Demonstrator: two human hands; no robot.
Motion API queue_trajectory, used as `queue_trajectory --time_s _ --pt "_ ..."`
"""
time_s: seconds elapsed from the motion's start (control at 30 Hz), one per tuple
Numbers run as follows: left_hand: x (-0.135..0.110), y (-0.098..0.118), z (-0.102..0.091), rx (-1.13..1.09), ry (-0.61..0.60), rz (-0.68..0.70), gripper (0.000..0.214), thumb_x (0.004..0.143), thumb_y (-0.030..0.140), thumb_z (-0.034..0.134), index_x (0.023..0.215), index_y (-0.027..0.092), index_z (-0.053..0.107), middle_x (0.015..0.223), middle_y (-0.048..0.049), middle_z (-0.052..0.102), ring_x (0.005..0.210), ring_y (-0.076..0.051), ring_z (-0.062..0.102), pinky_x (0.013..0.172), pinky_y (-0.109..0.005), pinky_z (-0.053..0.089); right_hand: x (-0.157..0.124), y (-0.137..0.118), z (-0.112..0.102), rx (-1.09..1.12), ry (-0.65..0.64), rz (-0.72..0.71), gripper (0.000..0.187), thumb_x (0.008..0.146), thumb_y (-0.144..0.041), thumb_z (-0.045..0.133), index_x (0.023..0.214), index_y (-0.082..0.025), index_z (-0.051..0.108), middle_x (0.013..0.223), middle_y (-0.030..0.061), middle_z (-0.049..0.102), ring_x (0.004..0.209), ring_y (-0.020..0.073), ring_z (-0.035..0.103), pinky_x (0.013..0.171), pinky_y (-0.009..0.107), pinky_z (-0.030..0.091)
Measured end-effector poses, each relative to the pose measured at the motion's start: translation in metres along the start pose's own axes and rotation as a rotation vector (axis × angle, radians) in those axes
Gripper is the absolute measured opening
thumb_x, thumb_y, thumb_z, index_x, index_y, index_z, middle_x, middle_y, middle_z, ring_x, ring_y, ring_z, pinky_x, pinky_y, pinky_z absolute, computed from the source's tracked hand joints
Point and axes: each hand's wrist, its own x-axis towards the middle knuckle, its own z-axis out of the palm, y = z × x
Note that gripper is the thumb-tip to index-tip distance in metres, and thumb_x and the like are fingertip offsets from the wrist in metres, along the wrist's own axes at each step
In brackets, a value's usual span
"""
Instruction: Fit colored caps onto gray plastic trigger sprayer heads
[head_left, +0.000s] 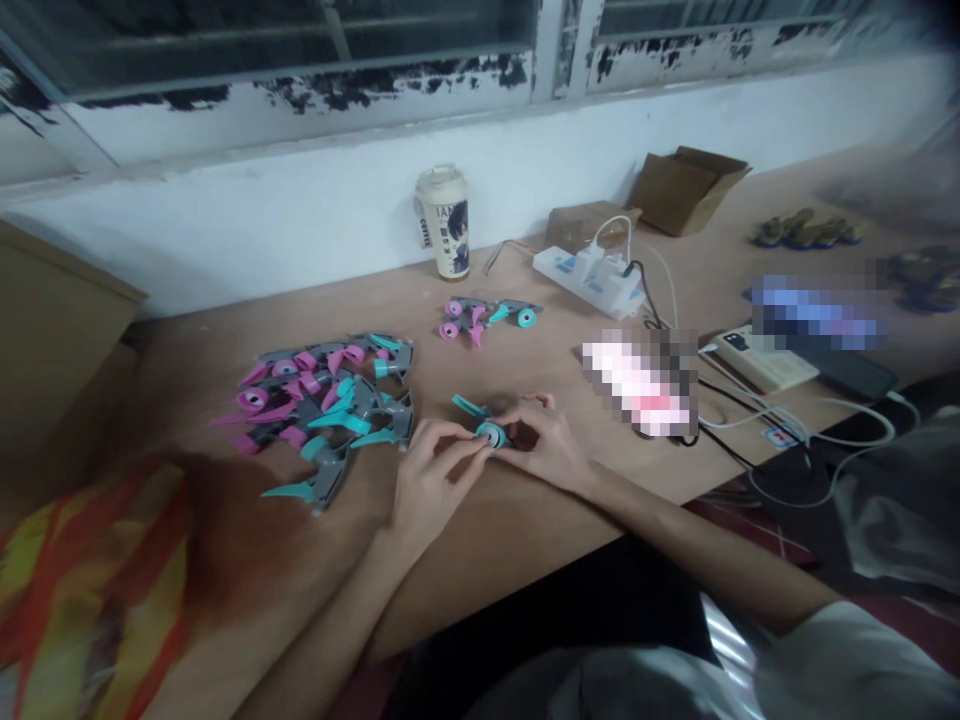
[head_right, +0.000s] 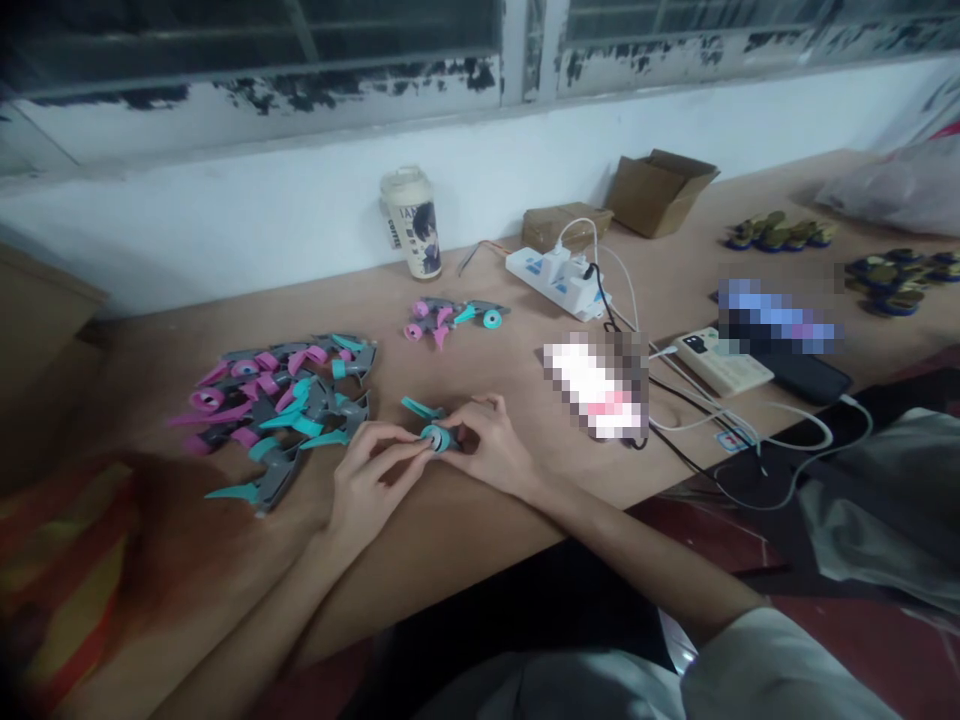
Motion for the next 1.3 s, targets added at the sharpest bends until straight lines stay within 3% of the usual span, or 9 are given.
queue_trajectory --time_s 0.2,0.33,0.7,0.83,1.1,1.2,1.3 --pt "0.004 0.003 0.002 -0.201 -0.066 -0.299 0.006 0.079 0.023 0.063 0.084 0.021 0.064 0.091 -0.0027 0.055 0.081 -0.014 0.058 0.066 -0.026 0.052 0.0 0.0 0.001 -0.011 0.009 -0.02 0.018 0.075 -0.035 0.066 0.087 -0.021 0.063 0.064 -0.0039 0.06 0.062 0.0132 0.059 0.091 0.038 0.035" --pt "0.003 -0.001 0.005 -0.284 -0.123 -0.401 0.006 0.079 0.023 0.062 0.084 0.02 0.06 0.086 -0.0011 0.057 0.079 -0.014 0.058 0.068 -0.026 0.049 0.0 -0.001 0.002 -0.05 0.0 -0.064 0.016 0.077 -0.034 0.064 0.087 -0.022 0.063 0.064 -0.0038 0.059 0.062 0.0135 0.058 0.09 0.038 0.035" --pt "0.004 0.01 -0.003 -0.124 -0.16 -0.396 0.013 0.073 0.011 0.06 0.081 0.021 0.062 0.088 0.0002 0.053 0.075 -0.011 0.058 0.064 -0.023 0.051 -0.003 -0.001 0.007 -0.124 0.05 -0.182 0.01 0.076 -0.028 0.063 0.083 -0.02 0.062 0.062 -0.0036 0.06 0.061 0.0128 0.058 0.09 0.037 0.035" --pt "0.002 0.011 -0.003 -0.032 -0.175 -0.414 0.01 0.073 0.015 0.062 0.08 0.021 0.062 0.089 0.0003 0.052 0.074 -0.012 0.059 0.066 -0.024 0.052 -0.005 -0.002 0.008 -0.155 0.047 -0.251 0.006 0.077 -0.023 0.062 0.081 -0.019 0.06 0.065 -0.0024 0.063 0.063 0.0125 0.059 0.09 0.036 0.034" --pt "0.0 0.017 0.001 0.097 -0.175 -0.493 0.004 0.077 0.024 0.062 0.076 0.02 0.063 0.087 0.0 0.055 0.071 -0.013 0.059 0.063 -0.025 0.05 -0.006 -0.004 0.007 -0.193 0.075 -0.254 0.005 0.078 -0.022 0.06 0.083 -0.02 0.059 0.065 -0.0021 0.063 0.063 0.0137 0.059 0.088 0.036 0.036" --pt "-0.003 0.02 0.004 0.086 -0.137 -0.509 0.007 0.078 0.026 0.061 0.077 0.02 0.062 0.087 -0.0004 0.056 0.067 -0.012 0.058 0.062 -0.026 0.049 -0.006 -0.003 0.007 -0.203 0.076 -0.282 0.006 0.078 -0.022 0.059 0.084 -0.019 0.059 0.069 -0.0007 0.064 0.064 0.0138 0.06 0.089 0.036 0.035" --pt "-0.005 0.019 0.006 0.039 -0.07 -0.423 0.005 0.081 0.023 0.059 0.083 0.02 0.063 0.09 -0.0015 0.058 0.08 -0.015 0.06 0.072 -0.029 0.05 -0.005 -0.004 0.007 -0.209 0.081 -0.302 0.005 0.079 -0.021 0.059 0.084 -0.019 0.058 0.07 -0.0004 0.064 0.064 0.0135 0.06 0.087 0.036 0.036"
